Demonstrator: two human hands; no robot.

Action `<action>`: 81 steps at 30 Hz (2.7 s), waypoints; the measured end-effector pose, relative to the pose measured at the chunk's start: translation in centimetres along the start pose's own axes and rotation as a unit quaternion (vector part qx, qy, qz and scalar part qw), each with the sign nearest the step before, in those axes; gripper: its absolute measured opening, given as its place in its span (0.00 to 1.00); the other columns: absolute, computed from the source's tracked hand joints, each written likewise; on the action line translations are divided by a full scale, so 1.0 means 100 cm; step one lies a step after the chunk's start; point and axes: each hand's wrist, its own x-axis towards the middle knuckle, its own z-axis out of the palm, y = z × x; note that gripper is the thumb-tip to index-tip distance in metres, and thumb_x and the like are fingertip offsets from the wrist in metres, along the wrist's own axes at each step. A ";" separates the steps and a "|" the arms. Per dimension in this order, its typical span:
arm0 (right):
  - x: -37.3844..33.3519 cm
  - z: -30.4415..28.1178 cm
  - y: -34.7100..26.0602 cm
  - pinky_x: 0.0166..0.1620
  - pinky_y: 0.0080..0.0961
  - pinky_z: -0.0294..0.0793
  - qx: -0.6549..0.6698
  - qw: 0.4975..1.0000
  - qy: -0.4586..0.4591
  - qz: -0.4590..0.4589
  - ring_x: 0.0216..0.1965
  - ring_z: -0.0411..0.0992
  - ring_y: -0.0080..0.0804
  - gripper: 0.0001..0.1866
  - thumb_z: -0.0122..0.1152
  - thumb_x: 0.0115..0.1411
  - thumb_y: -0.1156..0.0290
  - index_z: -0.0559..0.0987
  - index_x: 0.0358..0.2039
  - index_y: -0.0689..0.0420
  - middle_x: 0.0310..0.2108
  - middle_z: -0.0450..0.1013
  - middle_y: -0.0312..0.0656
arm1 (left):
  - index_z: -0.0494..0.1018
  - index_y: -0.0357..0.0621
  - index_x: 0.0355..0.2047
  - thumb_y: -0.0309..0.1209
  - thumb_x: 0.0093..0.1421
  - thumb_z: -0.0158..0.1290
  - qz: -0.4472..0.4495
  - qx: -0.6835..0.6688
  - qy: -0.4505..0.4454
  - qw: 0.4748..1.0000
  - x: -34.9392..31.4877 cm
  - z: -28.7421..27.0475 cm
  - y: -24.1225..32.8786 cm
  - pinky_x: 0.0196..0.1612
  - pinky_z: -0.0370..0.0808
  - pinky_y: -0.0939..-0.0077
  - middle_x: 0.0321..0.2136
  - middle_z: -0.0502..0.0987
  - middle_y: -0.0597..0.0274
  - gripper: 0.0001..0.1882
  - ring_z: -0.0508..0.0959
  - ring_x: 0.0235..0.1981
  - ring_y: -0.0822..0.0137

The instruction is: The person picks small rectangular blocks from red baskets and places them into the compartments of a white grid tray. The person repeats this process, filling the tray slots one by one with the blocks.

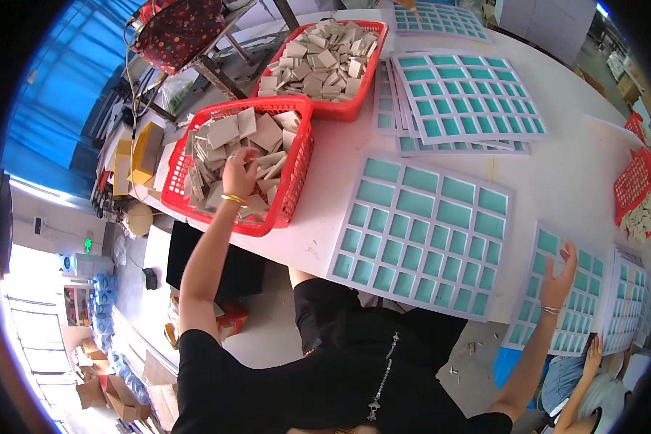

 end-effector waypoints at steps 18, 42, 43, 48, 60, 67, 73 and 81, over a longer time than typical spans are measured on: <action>-0.004 0.057 -0.125 0.47 0.30 0.69 0.117 0.985 -0.113 -0.063 0.41 0.70 0.34 0.22 0.60 0.53 0.74 0.71 0.50 0.60 0.46 0.70 0.44 | 0.70 0.37 0.40 0.35 0.52 0.48 -0.217 -0.467 -0.125 0.848 0.025 0.001 -0.061 0.39 0.75 0.66 0.34 0.77 0.51 0.18 0.78 0.34 0.62; 0.018 0.183 -0.248 0.28 0.16 0.67 0.420 0.865 -0.273 0.026 0.25 0.68 0.18 0.11 0.65 0.53 0.73 0.74 0.34 0.60 0.26 0.73 0.36 | 0.58 0.43 0.57 0.26 0.62 0.44 -0.172 -0.650 -0.325 0.665 -0.070 0.076 0.171 0.43 0.75 0.69 0.46 0.70 0.55 0.22 0.74 0.44 0.65; 0.023 0.187 -0.236 0.28 0.15 0.67 0.444 0.858 -0.253 0.052 0.25 0.68 0.17 0.11 0.65 0.53 0.73 0.74 0.35 0.60 0.26 0.73 0.36 | 0.58 0.43 0.57 0.26 0.62 0.44 -0.140 -0.637 -0.290 0.700 -0.067 0.074 0.171 0.43 0.75 0.70 0.45 0.71 0.55 0.22 0.74 0.44 0.65; 0.051 0.180 -0.196 0.25 0.15 0.68 0.441 0.881 -0.109 0.133 0.24 0.71 0.18 0.19 0.59 0.56 0.76 0.69 0.49 0.57 0.29 0.73 0.37 | 0.64 0.41 0.53 0.28 0.64 0.45 -0.073 -0.469 -0.032 0.879 -0.019 0.022 0.125 0.48 0.68 0.78 0.46 0.70 0.60 0.16 0.71 0.45 0.71; 0.052 0.273 -0.140 0.35 0.31 0.73 0.185 0.959 -0.204 0.058 0.27 0.74 0.37 0.23 0.61 0.51 0.69 0.72 0.49 0.53 0.24 0.74 0.42 | 0.66 0.38 0.50 0.39 0.63 0.49 -0.024 0.064 0.117 0.991 -0.008 -0.044 -0.034 0.50 0.67 0.65 0.45 0.73 0.49 0.20 0.73 0.47 0.52; 0.057 0.281 -0.148 0.36 0.35 0.72 0.156 0.964 -0.191 0.103 0.28 0.73 0.40 0.16 0.60 0.52 0.70 0.73 0.42 0.55 0.24 0.73 0.43 | 0.68 0.40 0.50 0.30 0.52 0.61 0.038 -0.076 0.192 0.978 -0.004 -0.035 0.033 0.52 0.67 0.68 0.45 0.73 0.56 0.25 0.73 0.47 0.60; 0.054 0.288 -0.146 0.36 0.38 0.72 0.171 0.966 -0.165 0.097 0.29 0.73 0.42 0.12 0.60 0.51 0.71 0.71 0.37 0.56 0.24 0.73 0.43 | 0.68 0.42 0.46 0.26 0.39 0.68 0.256 -0.157 -0.007 0.954 -0.026 0.045 0.166 0.49 0.70 0.66 0.47 0.74 0.54 0.32 0.74 0.47 0.55; 0.048 0.288 -0.151 0.37 0.40 0.73 0.013 0.979 -0.189 -0.071 0.36 0.71 0.45 0.09 0.61 0.48 0.74 0.77 0.33 0.52 0.36 0.70 0.43 | 0.67 0.49 0.45 0.39 0.42 0.67 0.254 -0.127 -0.207 0.936 -0.059 0.187 0.217 0.44 0.70 0.60 0.37 0.77 0.57 0.31 0.76 0.39 0.52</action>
